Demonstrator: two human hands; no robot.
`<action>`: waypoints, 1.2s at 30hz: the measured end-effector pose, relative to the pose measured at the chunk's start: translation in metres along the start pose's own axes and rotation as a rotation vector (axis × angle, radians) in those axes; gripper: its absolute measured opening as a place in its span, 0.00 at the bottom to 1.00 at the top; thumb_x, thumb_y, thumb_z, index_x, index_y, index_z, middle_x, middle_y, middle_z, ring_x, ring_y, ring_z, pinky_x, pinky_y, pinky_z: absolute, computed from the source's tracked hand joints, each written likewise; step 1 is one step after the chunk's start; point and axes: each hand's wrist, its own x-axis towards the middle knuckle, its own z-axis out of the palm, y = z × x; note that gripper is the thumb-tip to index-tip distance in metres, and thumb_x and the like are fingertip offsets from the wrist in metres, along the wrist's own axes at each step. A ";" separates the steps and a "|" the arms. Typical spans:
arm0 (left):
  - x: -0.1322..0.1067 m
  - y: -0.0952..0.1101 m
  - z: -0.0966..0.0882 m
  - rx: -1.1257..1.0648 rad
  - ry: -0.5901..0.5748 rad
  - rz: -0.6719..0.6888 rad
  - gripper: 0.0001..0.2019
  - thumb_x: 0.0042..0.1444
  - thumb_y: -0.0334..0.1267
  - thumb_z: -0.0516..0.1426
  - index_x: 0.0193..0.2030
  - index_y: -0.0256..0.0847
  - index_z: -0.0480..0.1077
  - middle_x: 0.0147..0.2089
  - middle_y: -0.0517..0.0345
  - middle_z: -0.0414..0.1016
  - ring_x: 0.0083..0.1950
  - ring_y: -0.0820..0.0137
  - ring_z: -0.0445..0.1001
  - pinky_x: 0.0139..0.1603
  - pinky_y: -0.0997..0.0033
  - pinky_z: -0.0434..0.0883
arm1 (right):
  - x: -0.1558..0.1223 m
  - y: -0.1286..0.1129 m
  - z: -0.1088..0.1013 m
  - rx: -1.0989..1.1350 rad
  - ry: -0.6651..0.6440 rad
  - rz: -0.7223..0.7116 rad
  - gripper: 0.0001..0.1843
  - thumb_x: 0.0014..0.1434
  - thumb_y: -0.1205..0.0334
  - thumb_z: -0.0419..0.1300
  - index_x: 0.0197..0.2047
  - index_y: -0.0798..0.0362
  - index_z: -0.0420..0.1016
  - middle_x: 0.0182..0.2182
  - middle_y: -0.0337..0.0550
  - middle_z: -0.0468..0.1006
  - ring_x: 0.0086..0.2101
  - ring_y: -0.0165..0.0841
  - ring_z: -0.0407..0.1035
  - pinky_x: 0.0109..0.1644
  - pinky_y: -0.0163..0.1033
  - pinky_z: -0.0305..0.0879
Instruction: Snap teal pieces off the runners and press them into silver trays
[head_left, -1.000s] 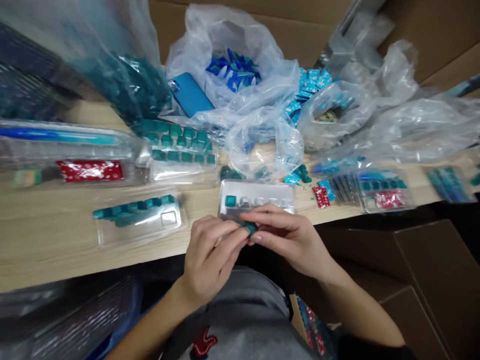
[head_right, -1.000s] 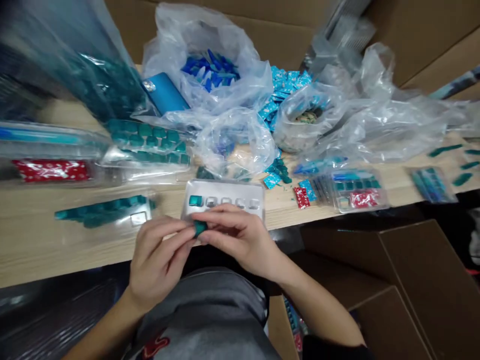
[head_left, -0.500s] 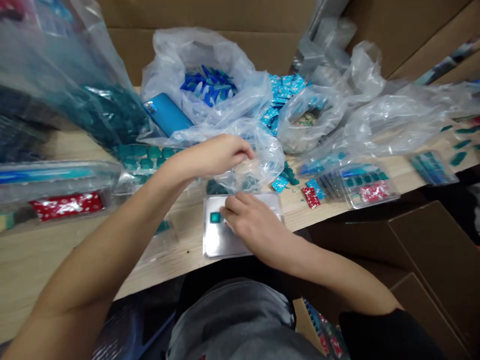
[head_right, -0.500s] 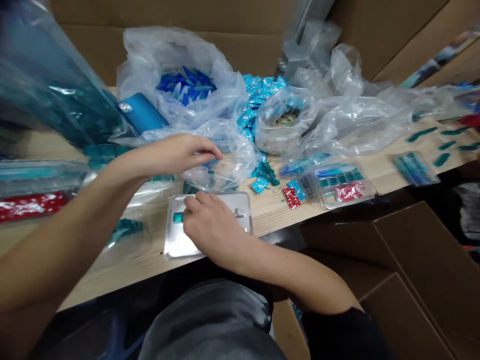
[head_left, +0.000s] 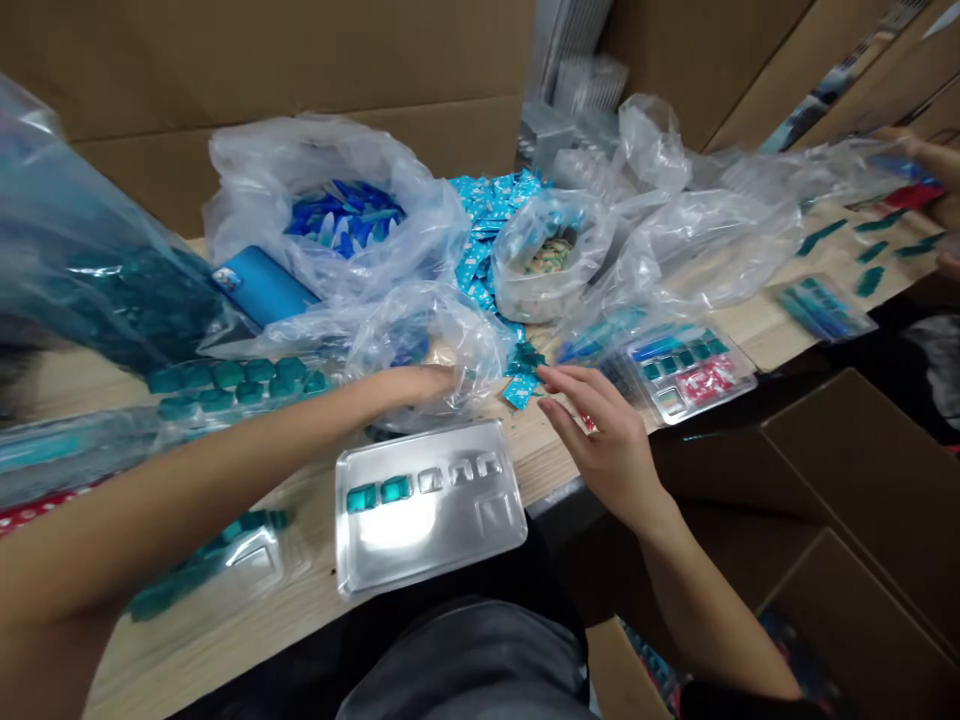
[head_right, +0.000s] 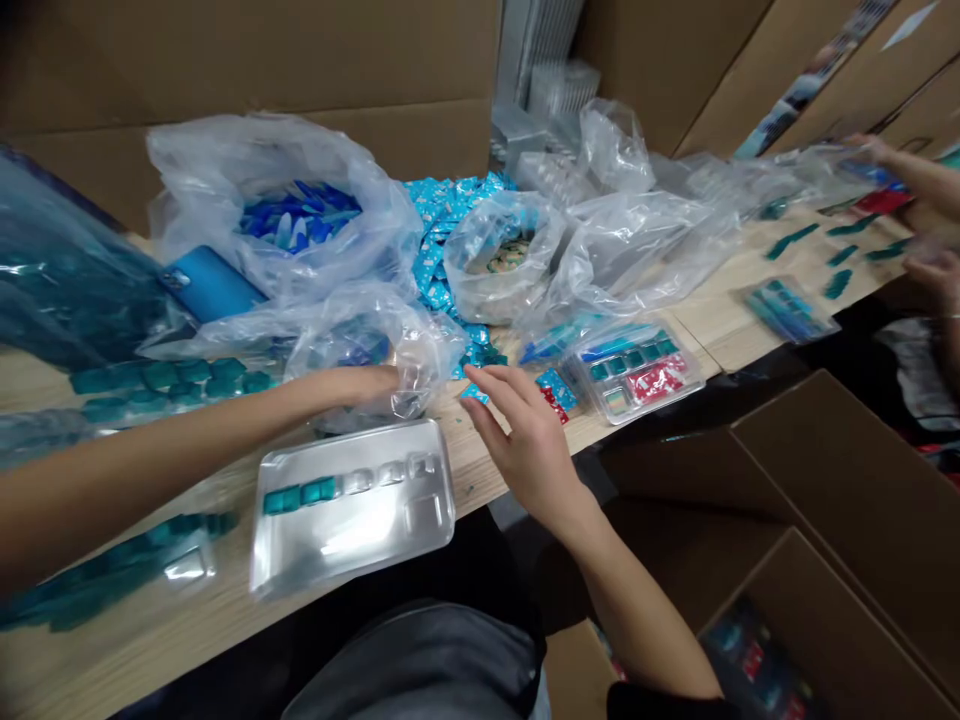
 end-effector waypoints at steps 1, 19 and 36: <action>0.001 0.001 -0.003 -0.006 -0.015 -0.010 0.12 0.63 0.42 0.57 0.46 0.36 0.72 0.46 0.53 0.77 0.44 0.67 0.76 0.47 0.61 0.75 | 0.001 0.000 0.000 0.024 0.009 0.011 0.14 0.65 0.67 0.57 0.52 0.55 0.77 0.44 0.53 0.80 0.46 0.36 0.75 0.49 0.44 0.74; -0.142 0.077 -0.039 -1.041 0.441 0.229 0.13 0.48 0.31 0.66 0.41 0.45 0.72 0.35 0.63 0.78 0.31 0.74 0.78 0.37 0.74 0.77 | 0.042 -0.064 0.042 1.019 -0.120 0.304 0.12 0.60 0.63 0.62 0.47 0.50 0.77 0.38 0.40 0.75 0.36 0.28 0.74 0.42 0.36 0.74; -0.119 0.065 -0.035 -1.176 0.539 0.167 0.16 0.51 0.31 0.65 0.47 0.41 0.74 0.39 0.59 0.80 0.38 0.72 0.79 0.46 0.69 0.77 | 0.065 -0.048 0.053 1.076 0.012 0.485 0.10 0.57 0.53 0.65 0.35 0.52 0.78 0.24 0.33 0.74 0.26 0.24 0.69 0.33 0.33 0.70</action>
